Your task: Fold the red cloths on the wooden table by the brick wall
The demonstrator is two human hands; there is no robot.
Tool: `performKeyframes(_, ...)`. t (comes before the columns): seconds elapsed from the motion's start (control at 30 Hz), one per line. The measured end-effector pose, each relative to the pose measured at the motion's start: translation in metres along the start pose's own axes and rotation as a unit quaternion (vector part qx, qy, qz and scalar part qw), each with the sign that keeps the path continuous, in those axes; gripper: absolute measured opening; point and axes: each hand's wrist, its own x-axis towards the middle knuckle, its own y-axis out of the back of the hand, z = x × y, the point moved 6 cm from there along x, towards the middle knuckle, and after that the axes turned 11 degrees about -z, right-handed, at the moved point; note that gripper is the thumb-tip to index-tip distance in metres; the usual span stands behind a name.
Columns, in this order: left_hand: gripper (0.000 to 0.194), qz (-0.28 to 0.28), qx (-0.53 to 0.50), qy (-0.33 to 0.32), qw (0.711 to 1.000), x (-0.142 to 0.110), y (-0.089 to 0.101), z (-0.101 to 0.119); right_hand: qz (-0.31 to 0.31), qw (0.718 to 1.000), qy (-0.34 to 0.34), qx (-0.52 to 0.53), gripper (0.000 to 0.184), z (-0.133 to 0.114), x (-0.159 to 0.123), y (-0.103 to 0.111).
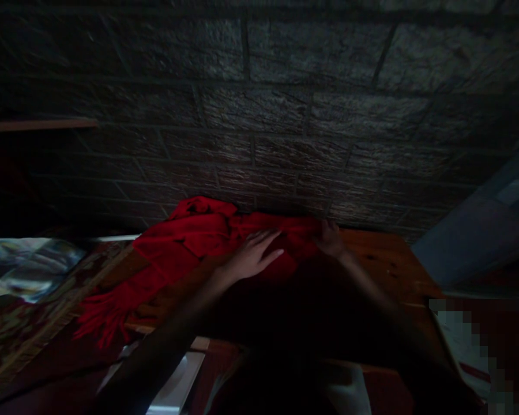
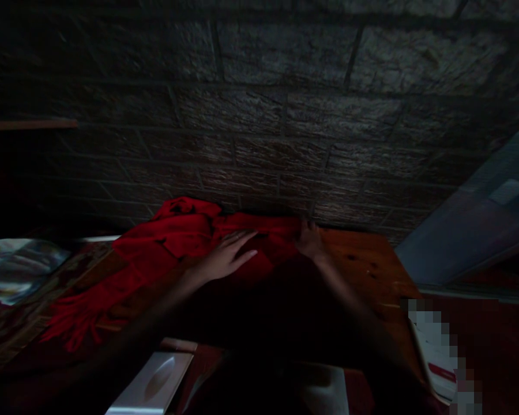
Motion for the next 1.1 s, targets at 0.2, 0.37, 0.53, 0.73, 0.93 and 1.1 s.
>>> performKeyframes(0.2,0.080,-0.203,0.197,0.149,0.948,0.041,-0.060,-0.026,0.027,0.995,-0.092,-0.037,0.040,0.019,0.014,-0.009)
performKeyframes(0.37,0.074,-0.218,0.260,0.112,0.934,0.026,-0.067,-0.026,0.072,0.991,-0.089,-0.069,0.042,0.021,-0.005,-0.010)
performKeyframes(0.53,0.073,-0.189,0.283,0.114,0.933,0.018,-0.069,-0.031,0.047,0.994,-0.091,-0.032,0.040,0.038,-0.015,-0.022)
performKeyframes(0.73,0.072,-0.164,0.289,0.118,0.936,0.018,-0.069,-0.028,0.124,0.992,0.017,0.012,0.028,0.032,-0.004,-0.019)
performKeyframes(0.93,0.071,-0.157,0.263,0.133,0.943,0.016,-0.069,-0.027,0.076,0.997,0.018,-0.001,0.025,0.043,-0.002,-0.028)
performKeyframes(1.1,0.062,-0.163,0.149,0.093,0.971,0.029,-0.037,-0.034,0.023,0.997,0.056,0.049,0.025,0.055,0.001,-0.019)
